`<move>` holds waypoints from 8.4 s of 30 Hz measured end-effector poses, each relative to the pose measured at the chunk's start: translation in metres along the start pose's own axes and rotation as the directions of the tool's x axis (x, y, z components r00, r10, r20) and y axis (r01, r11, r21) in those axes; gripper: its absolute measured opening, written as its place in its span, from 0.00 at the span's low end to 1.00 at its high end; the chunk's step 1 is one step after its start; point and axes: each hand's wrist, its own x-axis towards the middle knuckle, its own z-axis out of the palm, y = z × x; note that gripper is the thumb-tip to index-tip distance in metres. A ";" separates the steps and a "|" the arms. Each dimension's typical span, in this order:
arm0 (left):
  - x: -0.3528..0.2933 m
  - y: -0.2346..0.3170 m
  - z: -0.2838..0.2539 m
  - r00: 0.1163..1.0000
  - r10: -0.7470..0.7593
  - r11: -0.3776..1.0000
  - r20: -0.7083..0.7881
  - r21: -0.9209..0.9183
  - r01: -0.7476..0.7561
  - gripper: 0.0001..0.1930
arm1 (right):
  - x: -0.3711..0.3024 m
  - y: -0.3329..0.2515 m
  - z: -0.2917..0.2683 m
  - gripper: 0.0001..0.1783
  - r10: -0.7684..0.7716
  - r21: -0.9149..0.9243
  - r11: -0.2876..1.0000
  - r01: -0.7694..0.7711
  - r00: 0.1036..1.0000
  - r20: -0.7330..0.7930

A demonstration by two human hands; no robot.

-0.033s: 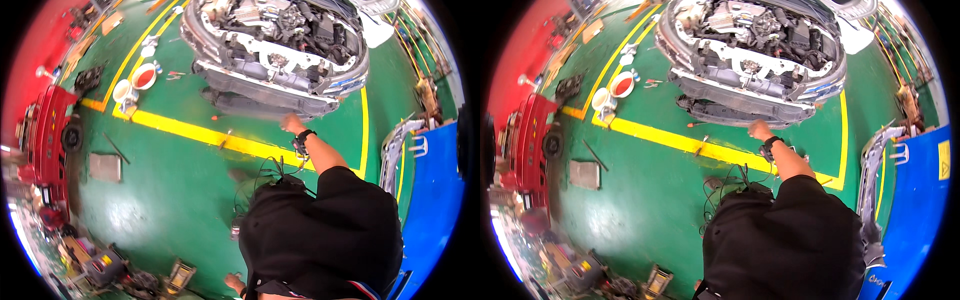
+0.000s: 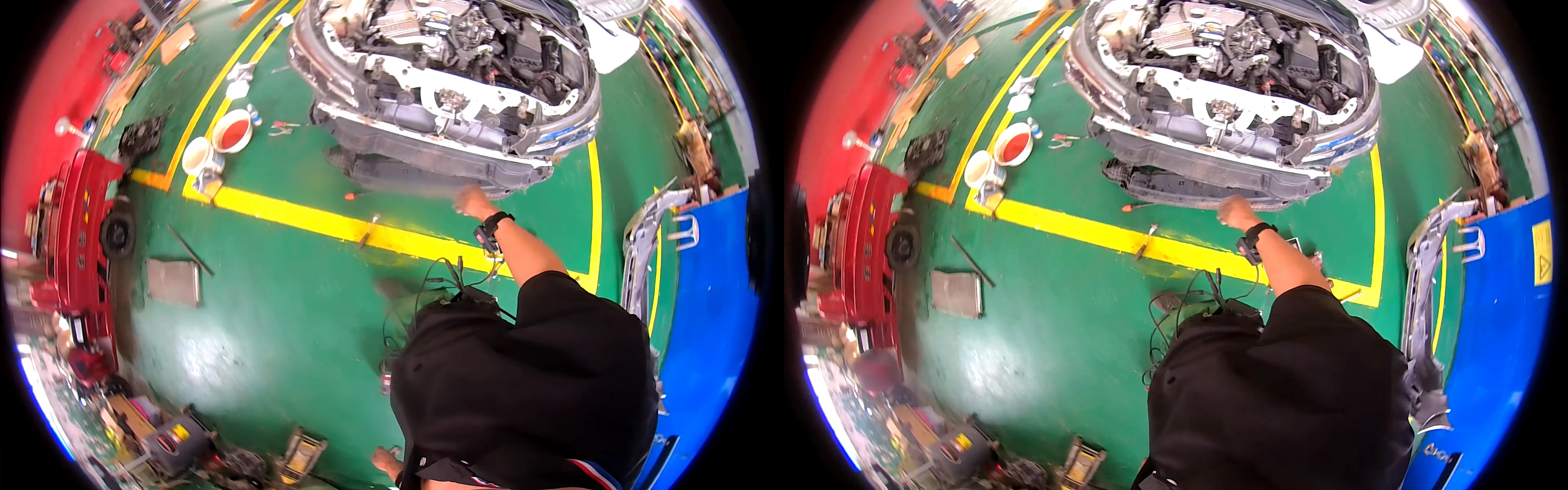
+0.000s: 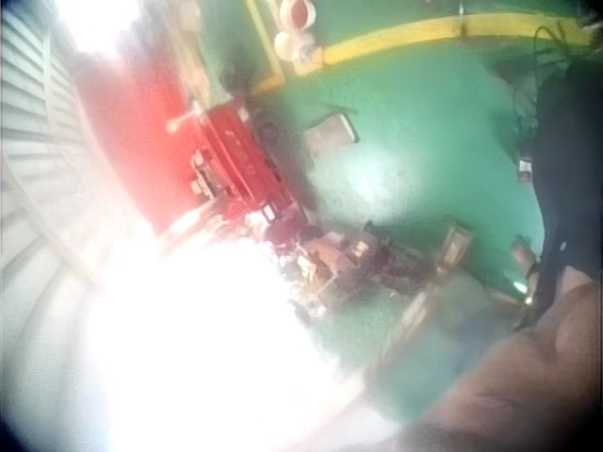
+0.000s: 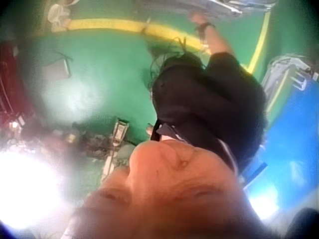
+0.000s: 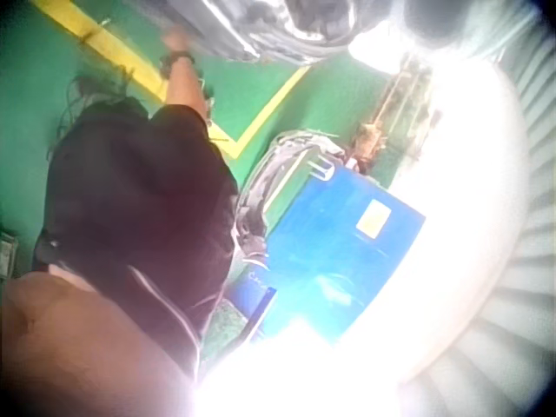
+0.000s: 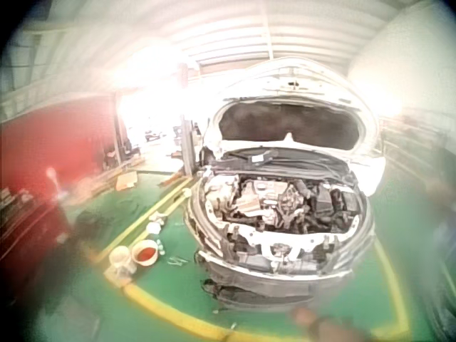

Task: The person works on the front section of a car, first handling items in the engine bay and then crouching to manipulate a large plastic component near the radiator using a screwdriver and by hand.

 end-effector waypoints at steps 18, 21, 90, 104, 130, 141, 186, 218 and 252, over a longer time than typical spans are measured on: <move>0.306 -0.055 -0.278 0.995 0.068 0.986 0.077 0.148 -0.079 0.16 | 0.037 -0.074 0.032 0.13 0.640 0.100 0.767 -0.633 0.747 -0.181; 0.381 -0.063 -0.330 0.983 0.165 0.951 0.084 0.249 -0.181 0.15 | 0.030 -0.087 0.049 0.13 0.701 0.306 0.713 -0.631 0.637 -0.321; 0.927 0.589 -1.129 0.565 0.822 0.568 0.066 -0.163 -0.807 0.22 | 0.391 -0.275 0.424 0.11 0.973 0.704 0.168 -0.690 0.000 -0.232; 0.994 0.794 -0.810 0.284 0.783 0.477 0.554 -0.240 -0.846 0.13 | 0.560 -0.057 0.536 0.13 0.998 0.977 0.028 -0.212 -0.045 -0.038; 1.195 0.941 -0.374 0.388 0.536 0.715 0.750 -0.648 0.264 0.16 | 0.575 0.291 0.692 0.35 0.914 0.974 0.018 0.226 -0.398 0.076; 1.149 0.937 -0.451 0.163 0.666 0.712 0.727 -0.686 0.152 0.12 | 0.531 0.223 0.613 0.47 0.972 0.619 -0.142 -0.772 0.011 0.236; 1.086 0.915 -0.504 0.141 0.674 0.699 0.725 -0.688 0.198 0.15 | 0.465 0.257 0.620 0.26 0.917 0.779 0.253 0.573 0.114 -0.381; 1.088 0.942 -0.506 0.262 0.671 0.674 0.694 -0.718 0.176 0.18 | 0.495 0.244 0.605 0.22 0.946 0.838 0.299 0.457 -0.024 -0.324; 1.102 0.948 -0.507 0.080 0.688 0.680 0.721 -0.680 0.276 0.11 | 0.502 0.259 0.606 0.25 0.932 0.751 0.336 0.568 -0.084 -0.354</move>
